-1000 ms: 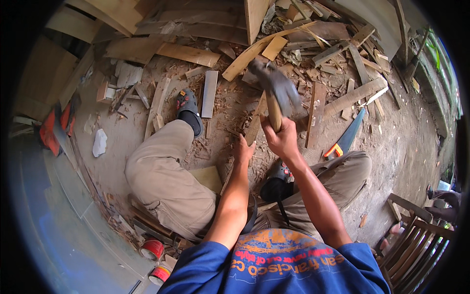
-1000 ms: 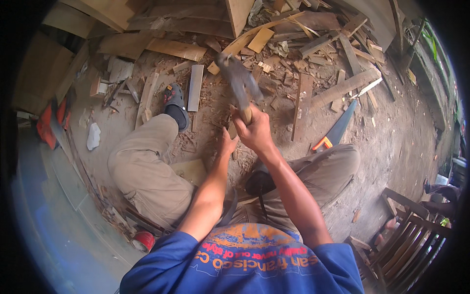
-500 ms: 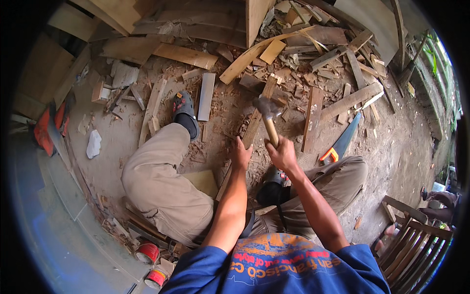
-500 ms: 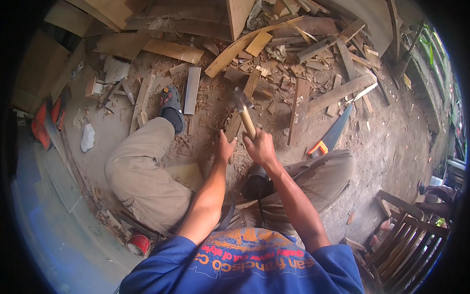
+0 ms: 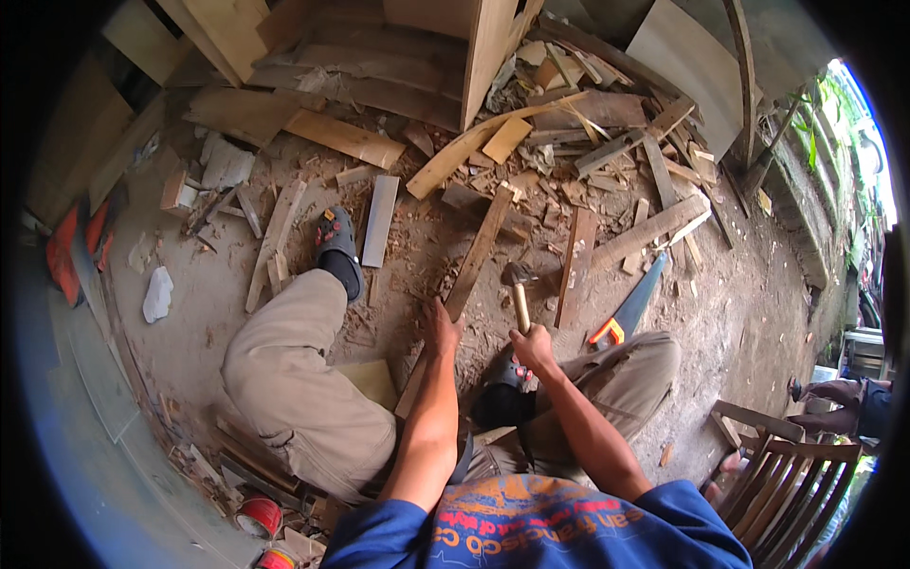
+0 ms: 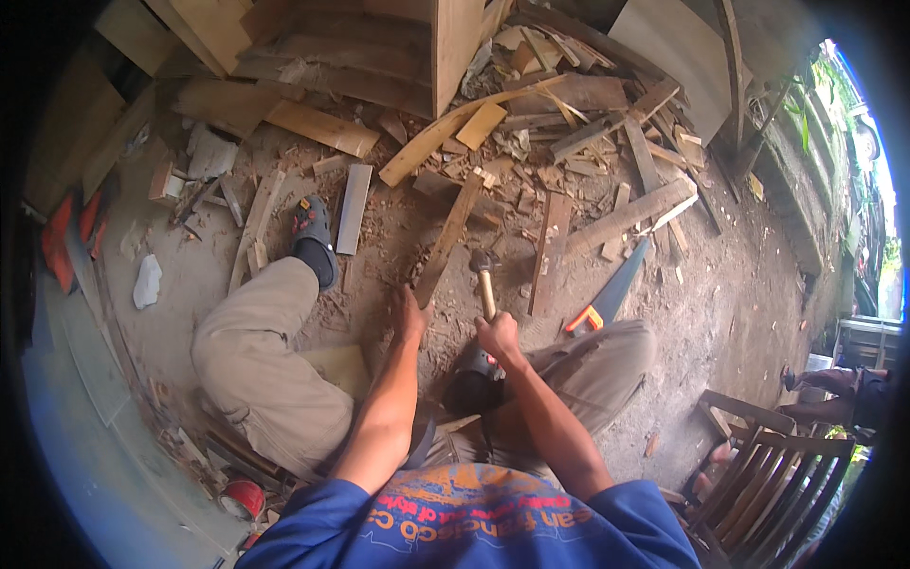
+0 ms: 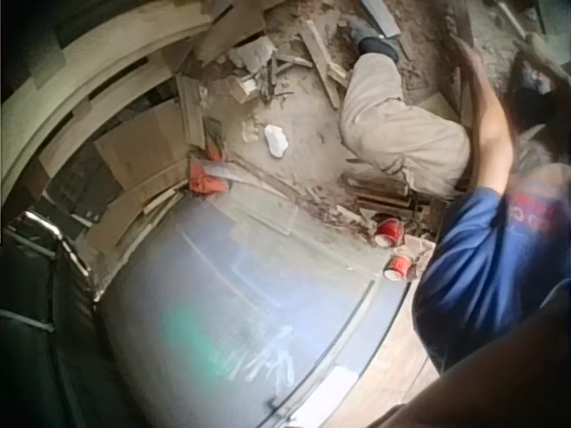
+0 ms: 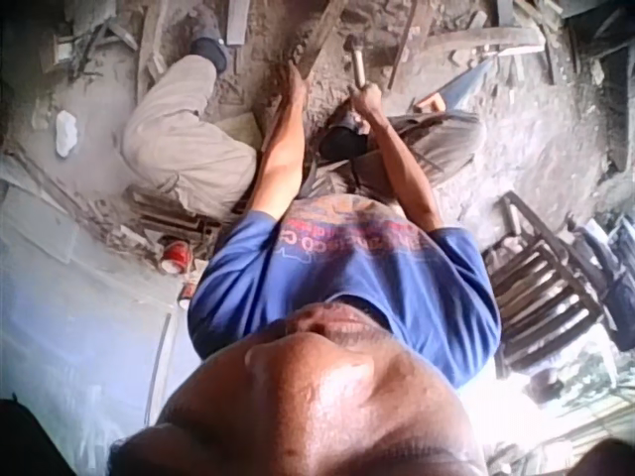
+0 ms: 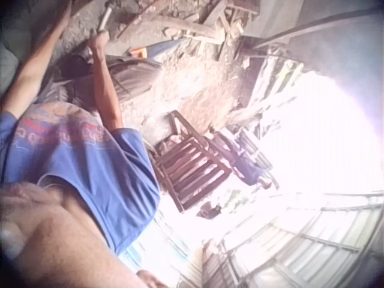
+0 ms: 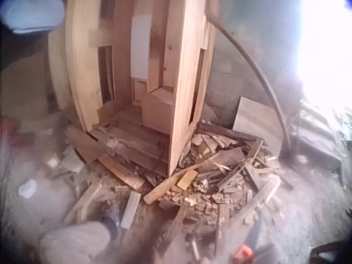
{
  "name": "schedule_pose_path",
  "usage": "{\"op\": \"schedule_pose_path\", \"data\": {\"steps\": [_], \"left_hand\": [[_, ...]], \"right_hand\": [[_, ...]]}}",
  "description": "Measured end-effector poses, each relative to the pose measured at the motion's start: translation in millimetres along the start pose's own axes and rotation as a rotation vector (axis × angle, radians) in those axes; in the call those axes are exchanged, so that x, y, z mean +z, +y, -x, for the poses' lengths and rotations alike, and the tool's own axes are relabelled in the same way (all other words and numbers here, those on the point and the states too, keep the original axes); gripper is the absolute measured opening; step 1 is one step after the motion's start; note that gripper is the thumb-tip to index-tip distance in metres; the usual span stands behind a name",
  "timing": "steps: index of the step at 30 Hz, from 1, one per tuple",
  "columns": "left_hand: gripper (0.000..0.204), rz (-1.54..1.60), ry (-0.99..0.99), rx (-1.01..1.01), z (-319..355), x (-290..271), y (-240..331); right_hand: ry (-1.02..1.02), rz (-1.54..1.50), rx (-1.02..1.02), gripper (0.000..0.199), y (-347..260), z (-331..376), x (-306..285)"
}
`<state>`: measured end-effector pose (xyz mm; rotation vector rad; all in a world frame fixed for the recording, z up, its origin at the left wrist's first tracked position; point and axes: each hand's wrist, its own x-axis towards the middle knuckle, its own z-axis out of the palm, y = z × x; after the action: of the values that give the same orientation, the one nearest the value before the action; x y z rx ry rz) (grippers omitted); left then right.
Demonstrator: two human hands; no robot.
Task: The person sits on the ground and uses a hammer to repeatedly strike and break a long wooden plank into smaller pieces. The person picks up the plank, positions it on the ground, and strikes it until it breaks, then handles the resulting fragments.
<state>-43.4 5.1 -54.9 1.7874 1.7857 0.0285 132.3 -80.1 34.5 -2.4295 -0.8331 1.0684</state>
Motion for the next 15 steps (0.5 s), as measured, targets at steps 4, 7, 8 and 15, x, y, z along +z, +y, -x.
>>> {"op": "schedule_pose_path", "data": {"steps": [4, 7, 8, 15], "left_hand": [[0.084, 0.051, -0.004, -0.025, -1.7, -0.2, -2.0], [0.083, 0.05, 0.004, -0.048, 2.0, -6.7, 1.7], [0.084, 0.09, 0.002, -0.038, -0.6, -3.3, -5.9], [0.086, 0.022, 0.089, 0.043, -6.4, 12.6, -10.4]], "right_hand": [[0.092, -0.081, -0.093, 0.034, -42.8, 16.0, -23.6], [0.172, -0.224, -0.293, 0.023, -86.8, 34.2, -35.3], [0.166, -0.259, -0.342, 0.022, -97.4, 37.5, -35.3], [-0.002, 0.027, -0.153, 0.03, -32.6, -5.9, 25.5]]}}
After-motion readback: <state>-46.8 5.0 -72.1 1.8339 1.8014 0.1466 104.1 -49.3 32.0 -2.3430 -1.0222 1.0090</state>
